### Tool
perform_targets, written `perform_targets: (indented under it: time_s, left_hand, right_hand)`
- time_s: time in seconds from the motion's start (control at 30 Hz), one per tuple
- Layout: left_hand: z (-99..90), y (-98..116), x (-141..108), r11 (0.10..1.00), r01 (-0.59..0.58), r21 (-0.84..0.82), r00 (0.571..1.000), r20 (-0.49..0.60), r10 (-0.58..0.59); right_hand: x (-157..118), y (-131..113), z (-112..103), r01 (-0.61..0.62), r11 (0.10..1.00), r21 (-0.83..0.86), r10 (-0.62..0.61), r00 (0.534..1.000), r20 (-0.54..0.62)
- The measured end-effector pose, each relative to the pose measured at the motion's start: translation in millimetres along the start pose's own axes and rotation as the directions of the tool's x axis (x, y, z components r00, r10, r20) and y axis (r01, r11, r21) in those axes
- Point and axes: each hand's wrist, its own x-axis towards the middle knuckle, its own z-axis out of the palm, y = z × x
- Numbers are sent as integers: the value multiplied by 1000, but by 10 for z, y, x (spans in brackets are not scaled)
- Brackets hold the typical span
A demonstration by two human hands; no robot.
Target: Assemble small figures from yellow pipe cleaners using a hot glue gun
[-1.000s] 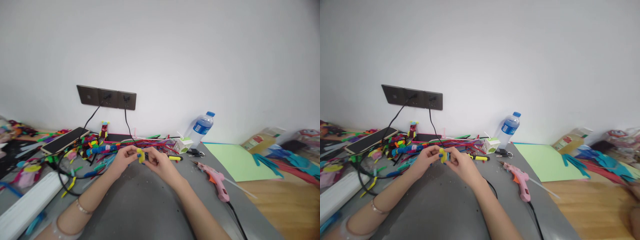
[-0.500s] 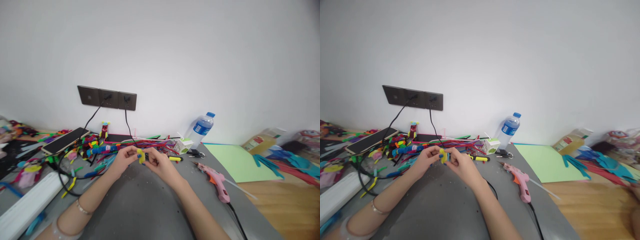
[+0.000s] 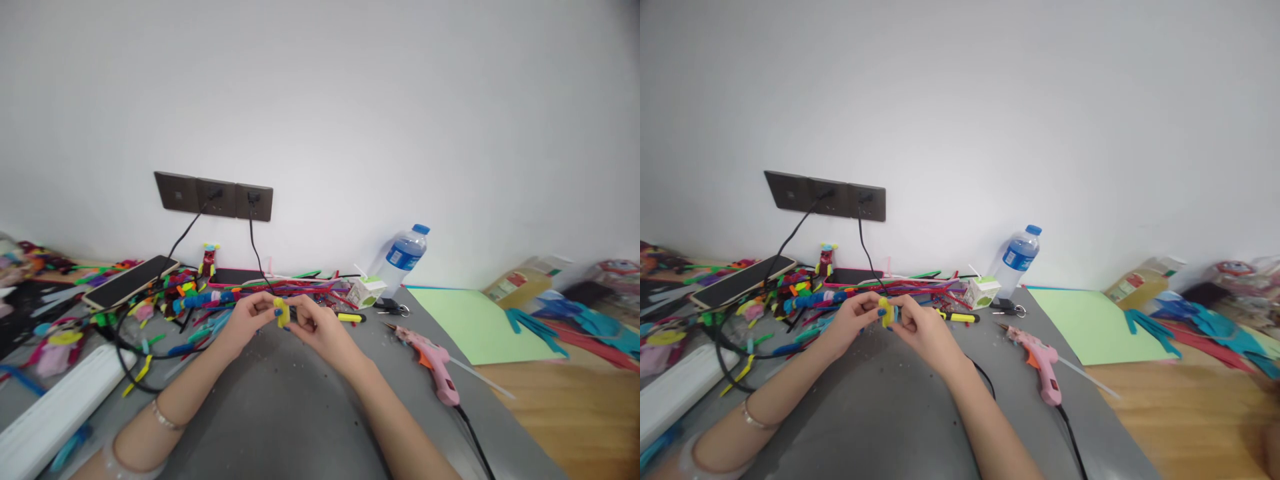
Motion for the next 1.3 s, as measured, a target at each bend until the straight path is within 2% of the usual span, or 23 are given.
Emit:
perform_targets:
  time_s: [0.8,1.0,1.13,1.3]
  left_hand:
    - [14,9,-2,1000,22,9,1000,-1,-22]
    - [27,-2,5,999,-40,-6,999,-2,40]
    - [19,-43,1,999,30,-35,1000,-4,-30]
    - [52,3,-10,971,113,-209,993,49,-105]
  right_hand:
    - [-5,14,15,-3,1000,-6,3,1000,3]
    - [0,27,37,1,999,-39,-1,1000,7]
    - [-8,22,41,25,998,-59,-24,1000,9]
    - [-17,6,45,38,995,-89,-36,999,16]
